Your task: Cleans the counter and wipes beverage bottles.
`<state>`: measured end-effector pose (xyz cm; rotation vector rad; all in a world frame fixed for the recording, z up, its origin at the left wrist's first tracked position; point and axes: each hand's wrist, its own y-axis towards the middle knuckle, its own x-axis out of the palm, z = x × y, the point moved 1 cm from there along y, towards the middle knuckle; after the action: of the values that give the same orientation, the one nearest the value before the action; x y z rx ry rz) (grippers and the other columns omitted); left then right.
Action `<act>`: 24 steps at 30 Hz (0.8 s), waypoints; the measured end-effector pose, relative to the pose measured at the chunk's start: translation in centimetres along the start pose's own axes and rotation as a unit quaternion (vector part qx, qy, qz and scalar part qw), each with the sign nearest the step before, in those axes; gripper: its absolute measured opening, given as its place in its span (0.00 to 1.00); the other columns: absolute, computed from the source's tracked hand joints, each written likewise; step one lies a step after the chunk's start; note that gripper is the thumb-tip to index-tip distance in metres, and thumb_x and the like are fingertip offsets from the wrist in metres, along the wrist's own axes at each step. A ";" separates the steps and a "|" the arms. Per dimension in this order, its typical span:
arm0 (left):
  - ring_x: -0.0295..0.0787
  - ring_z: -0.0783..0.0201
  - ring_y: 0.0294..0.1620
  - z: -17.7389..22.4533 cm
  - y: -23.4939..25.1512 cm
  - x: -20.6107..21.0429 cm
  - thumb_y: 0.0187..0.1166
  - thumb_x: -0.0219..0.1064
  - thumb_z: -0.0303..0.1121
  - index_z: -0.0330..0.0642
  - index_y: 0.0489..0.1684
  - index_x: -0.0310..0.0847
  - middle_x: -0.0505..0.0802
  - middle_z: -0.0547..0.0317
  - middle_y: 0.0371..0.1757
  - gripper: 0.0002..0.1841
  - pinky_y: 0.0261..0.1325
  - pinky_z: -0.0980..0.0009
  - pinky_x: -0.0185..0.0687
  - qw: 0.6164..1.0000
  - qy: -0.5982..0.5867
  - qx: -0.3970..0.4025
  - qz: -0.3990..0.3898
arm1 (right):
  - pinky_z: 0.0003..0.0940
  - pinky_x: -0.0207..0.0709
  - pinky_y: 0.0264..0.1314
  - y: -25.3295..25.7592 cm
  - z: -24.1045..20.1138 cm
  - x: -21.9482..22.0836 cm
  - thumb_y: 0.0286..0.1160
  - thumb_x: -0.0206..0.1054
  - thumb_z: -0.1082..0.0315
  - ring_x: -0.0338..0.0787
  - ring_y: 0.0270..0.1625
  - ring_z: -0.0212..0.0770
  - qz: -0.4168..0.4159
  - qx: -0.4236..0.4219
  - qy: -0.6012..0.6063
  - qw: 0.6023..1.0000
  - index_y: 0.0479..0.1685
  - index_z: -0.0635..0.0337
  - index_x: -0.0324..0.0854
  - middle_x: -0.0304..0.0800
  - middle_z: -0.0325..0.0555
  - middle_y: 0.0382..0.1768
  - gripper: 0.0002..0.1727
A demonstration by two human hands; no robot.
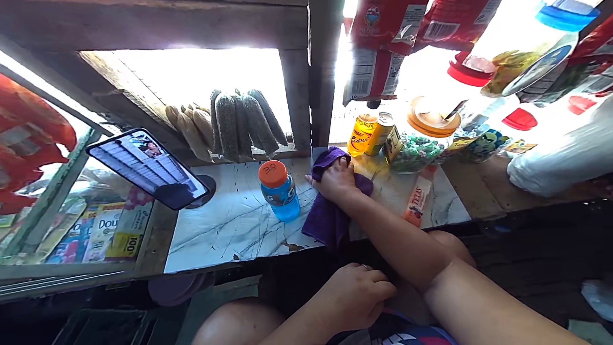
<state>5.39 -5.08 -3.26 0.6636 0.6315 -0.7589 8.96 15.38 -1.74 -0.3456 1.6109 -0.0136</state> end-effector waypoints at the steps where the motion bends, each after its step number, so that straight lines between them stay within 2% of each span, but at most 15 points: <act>1: 0.93 0.54 0.57 0.0 -0.1 0.0 0.76 0.60 0.26 0.49 0.51 0.89 0.95 0.57 0.52 0.14 0.58 0.53 0.87 1.000 0.002 -0.004 0.000 | 0.73 0.56 0.79 0.0 0.1 0.1 0.78 0.47 0.24 0.61 0.86 0.73 0.006 -0.004 -0.003 1.000 0.74 0.71 0.76 0.68 0.76 0.79 0.53; 4: 0.93 0.54 0.58 0.1 -0.4 0.0 0.76 0.60 0.26 0.48 0.52 0.89 0.95 0.57 0.53 0.14 0.58 0.52 0.87 1.000 0.001 -0.012 -0.005 | 0.70 0.58 0.80 0.0 0.4 0.1 0.79 0.49 0.26 0.62 0.85 0.71 0.016 -0.009 0.002 1.000 0.71 0.71 0.78 0.70 0.75 0.78 0.50; 9: 0.92 0.54 0.58 0.3 -1.1 0.0 0.77 0.61 0.27 0.48 0.53 0.89 0.95 0.57 0.53 0.13 0.58 0.52 0.87 1.000 0.000 -0.023 -0.010 | 0.64 0.60 0.80 0.4 1.5 -0.2 0.78 0.54 0.28 0.64 0.85 0.67 0.017 -0.026 0.015 0.999 0.61 0.70 0.85 0.74 0.71 0.76 0.46; 13: 0.93 0.55 0.57 0.6 -1.5 0.1 0.78 0.62 0.29 0.49 0.52 0.89 0.95 0.58 0.53 0.12 0.58 0.53 0.87 0.999 0.009 -0.030 -0.007 | 0.62 0.56 0.85 0.8 2.6 -0.2 0.75 0.57 0.27 0.62 0.87 0.65 0.030 -0.041 0.049 0.998 0.64 0.71 0.83 0.73 0.68 0.78 0.48; 17: 0.93 0.54 0.58 0.7 -1.4 0.3 0.80 0.61 0.31 0.49 0.53 0.89 0.95 0.58 0.53 0.12 0.58 0.53 0.87 0.999 0.012 -0.026 -0.015 | 0.60 0.57 0.85 1.2 3.2 0.0 0.73 0.60 0.27 0.62 0.88 0.62 0.033 -0.047 0.062 0.996 0.66 0.70 0.82 0.72 0.66 0.79 0.49; 20: 0.92 0.53 0.58 0.6 -1.2 0.4 0.80 0.61 0.31 0.48 0.54 0.89 0.95 0.56 0.54 0.12 0.59 0.52 0.87 0.999 0.008 -0.027 -0.031 | 0.60 0.55 0.87 1.6 3.4 -0.1 0.71 0.61 0.25 0.58 0.90 0.61 0.024 -0.041 0.064 0.997 0.70 0.69 0.80 0.68 0.64 0.83 0.51; 22: 0.92 0.52 0.59 0.5 -0.9 0.4 0.80 0.61 0.30 0.48 0.54 0.89 0.95 0.55 0.54 0.12 0.59 0.51 0.86 0.998 0.004 -0.034 -0.046 | 0.60 0.56 0.87 1.9 3.5 -0.2 0.68 0.61 0.23 0.58 0.90 0.60 0.027 -0.035 0.063 0.997 0.68 0.69 0.81 0.68 0.63 0.83 0.52; 24: 0.92 0.51 0.59 0.4 -0.7 0.5 0.79 0.61 0.29 0.48 0.54 0.89 0.95 0.55 0.54 0.13 0.60 0.49 0.86 0.998 0.003 -0.036 -0.051 | 0.60 0.53 0.87 1.8 3.4 -0.2 0.68 0.59 0.22 0.56 0.91 0.61 0.025 -0.029 0.061 0.997 0.71 0.69 0.79 0.65 0.64 0.85 0.54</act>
<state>5.25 -5.91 -3.57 0.5715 0.7001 -0.8260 11.87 17.83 -2.20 -0.3536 1.7423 0.0516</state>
